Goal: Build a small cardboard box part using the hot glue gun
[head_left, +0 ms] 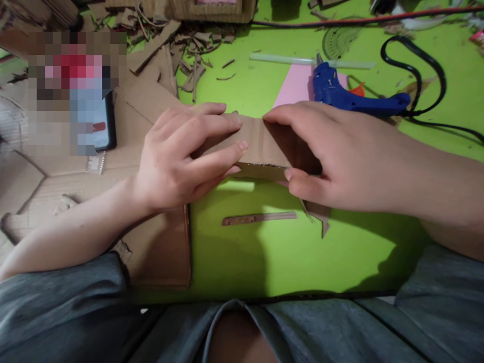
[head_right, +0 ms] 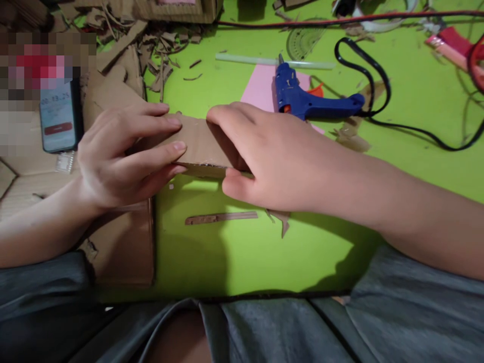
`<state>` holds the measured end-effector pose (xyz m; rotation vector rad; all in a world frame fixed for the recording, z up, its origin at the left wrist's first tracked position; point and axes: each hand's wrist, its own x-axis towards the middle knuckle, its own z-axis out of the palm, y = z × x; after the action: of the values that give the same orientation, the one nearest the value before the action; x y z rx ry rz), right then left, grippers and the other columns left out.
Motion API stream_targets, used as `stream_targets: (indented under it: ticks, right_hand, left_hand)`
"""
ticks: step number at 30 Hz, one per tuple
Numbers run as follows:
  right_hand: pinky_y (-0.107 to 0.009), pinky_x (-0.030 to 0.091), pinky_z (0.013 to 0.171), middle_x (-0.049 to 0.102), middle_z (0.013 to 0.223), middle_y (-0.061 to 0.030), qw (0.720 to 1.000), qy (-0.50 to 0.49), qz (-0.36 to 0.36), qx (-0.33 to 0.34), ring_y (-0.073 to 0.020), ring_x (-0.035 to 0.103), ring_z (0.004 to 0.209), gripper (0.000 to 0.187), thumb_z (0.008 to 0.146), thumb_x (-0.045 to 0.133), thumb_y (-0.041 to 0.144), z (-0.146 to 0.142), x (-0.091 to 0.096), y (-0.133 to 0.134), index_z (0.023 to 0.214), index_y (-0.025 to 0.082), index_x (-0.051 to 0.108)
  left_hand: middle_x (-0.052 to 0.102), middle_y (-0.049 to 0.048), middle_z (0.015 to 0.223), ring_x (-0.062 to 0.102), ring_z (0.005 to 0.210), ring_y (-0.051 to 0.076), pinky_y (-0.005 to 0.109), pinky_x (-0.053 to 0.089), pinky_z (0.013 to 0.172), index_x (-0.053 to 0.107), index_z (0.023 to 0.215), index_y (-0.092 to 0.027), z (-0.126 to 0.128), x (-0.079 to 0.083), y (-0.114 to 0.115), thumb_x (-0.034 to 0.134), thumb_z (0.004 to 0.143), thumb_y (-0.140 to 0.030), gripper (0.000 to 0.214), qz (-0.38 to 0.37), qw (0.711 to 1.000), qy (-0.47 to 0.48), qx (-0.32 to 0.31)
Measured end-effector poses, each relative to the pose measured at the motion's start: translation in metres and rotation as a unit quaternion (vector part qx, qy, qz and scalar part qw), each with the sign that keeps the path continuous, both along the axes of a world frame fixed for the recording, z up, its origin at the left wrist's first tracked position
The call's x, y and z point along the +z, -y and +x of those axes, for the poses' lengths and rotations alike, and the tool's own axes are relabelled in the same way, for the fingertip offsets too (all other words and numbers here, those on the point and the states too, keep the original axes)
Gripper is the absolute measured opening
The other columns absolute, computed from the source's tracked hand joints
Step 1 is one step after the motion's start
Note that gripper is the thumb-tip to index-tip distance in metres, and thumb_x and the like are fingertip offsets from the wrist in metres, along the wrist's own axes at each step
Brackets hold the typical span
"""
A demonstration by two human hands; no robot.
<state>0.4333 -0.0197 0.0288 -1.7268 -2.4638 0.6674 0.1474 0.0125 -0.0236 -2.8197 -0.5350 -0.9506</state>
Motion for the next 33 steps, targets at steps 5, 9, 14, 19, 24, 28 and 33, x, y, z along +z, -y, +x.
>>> stream_targets:
  ticks: [5,9,14,19,24,28,33]
  right_hand:
    - [-0.067,0.071,0.09,0.083,0.157,0.0019,1.0,-0.023,0.005,0.02,-0.0537,0.084,0.12,0.109,0.064,0.053,0.067,0.004,-0.004,-0.002,0.172,0.059,0.063]
    - [-0.06,0.073,0.101,0.076,0.167,0.0021,0.999,-0.02,0.007,0.047,-0.0499,0.082,0.129,0.103,0.078,0.05,0.073,0.014,-0.007,-0.002,0.179,0.053,0.058]
    - [-0.063,0.07,0.112,0.07,0.167,-0.0163,0.994,-0.044,0.017,0.094,-0.0479,0.078,0.137,0.092,0.099,0.045,0.065,0.022,-0.009,0.002,0.179,0.021,0.055]
    - [-0.065,0.071,0.111,0.068,0.165,-0.0212,0.989,-0.061,0.037,0.131,-0.0466,0.079,0.137,0.084,0.103,0.045,0.052,0.026,-0.014,0.001,0.177,0.014,0.053]
    - [-0.061,0.07,0.117,0.067,0.172,-0.0121,0.991,-0.06,0.023,0.121,-0.0449,0.076,0.145,0.092,0.096,0.051,0.055,0.027,-0.015,0.0,0.183,0.024,0.049]
    - [-0.052,0.069,0.121,0.074,0.17,0.0014,0.998,-0.025,0.011,0.05,-0.0482,0.073,0.15,0.097,0.095,0.041,0.082,0.02,-0.01,0.002,0.183,0.045,0.054]
    - [-0.054,0.066,0.128,0.07,0.176,0.0084,0.998,-0.003,-0.019,0.054,-0.0497,0.072,0.154,0.101,0.092,0.04,0.074,0.017,-0.005,0.0,0.19,0.047,0.043]
  left_hand:
    - [0.087,0.0061,0.146,0.085,0.142,0.035,0.054,0.078,0.108,0.076,0.139,-0.032,-0.001,-0.001,-0.003,0.075,0.115,-0.036,0.025,0.012,1.0,0.001,0.003]
    - [0.087,0.0049,0.145,0.086,0.14,0.034,0.052,0.078,0.108,0.076,0.139,-0.035,-0.002,-0.004,-0.006,0.074,0.115,-0.039,0.024,0.016,1.0,0.013,-0.002]
    - [0.087,0.0115,0.144,0.087,0.137,0.04,0.055,0.077,0.108,0.077,0.138,-0.026,-0.002,0.001,-0.004,0.079,0.112,-0.032,0.027,0.003,1.0,0.007,-0.016]
    - [0.085,0.0119,0.148,0.084,0.143,0.038,0.052,0.074,0.115,0.075,0.142,-0.024,-0.003,0.004,-0.003,0.079,0.113,-0.026,0.03,-0.004,1.0,-0.012,-0.015]
    - [0.083,0.0043,0.153,0.081,0.15,0.033,0.051,0.073,0.12,0.074,0.146,-0.034,-0.004,-0.001,-0.003,0.075,0.116,-0.035,0.03,-0.023,1.0,-0.011,0.002]
    - [0.086,0.0087,0.149,0.083,0.146,0.037,0.054,0.074,0.118,0.079,0.141,-0.031,-0.003,0.0,-0.002,0.081,0.11,-0.03,0.031,-0.036,0.999,0.022,-0.01]
    - [0.085,0.0113,0.151,0.083,0.146,0.038,0.054,0.074,0.117,0.075,0.143,-0.029,-0.003,0.001,-0.003,0.079,0.112,-0.029,0.031,-0.017,1.0,-0.009,-0.011]
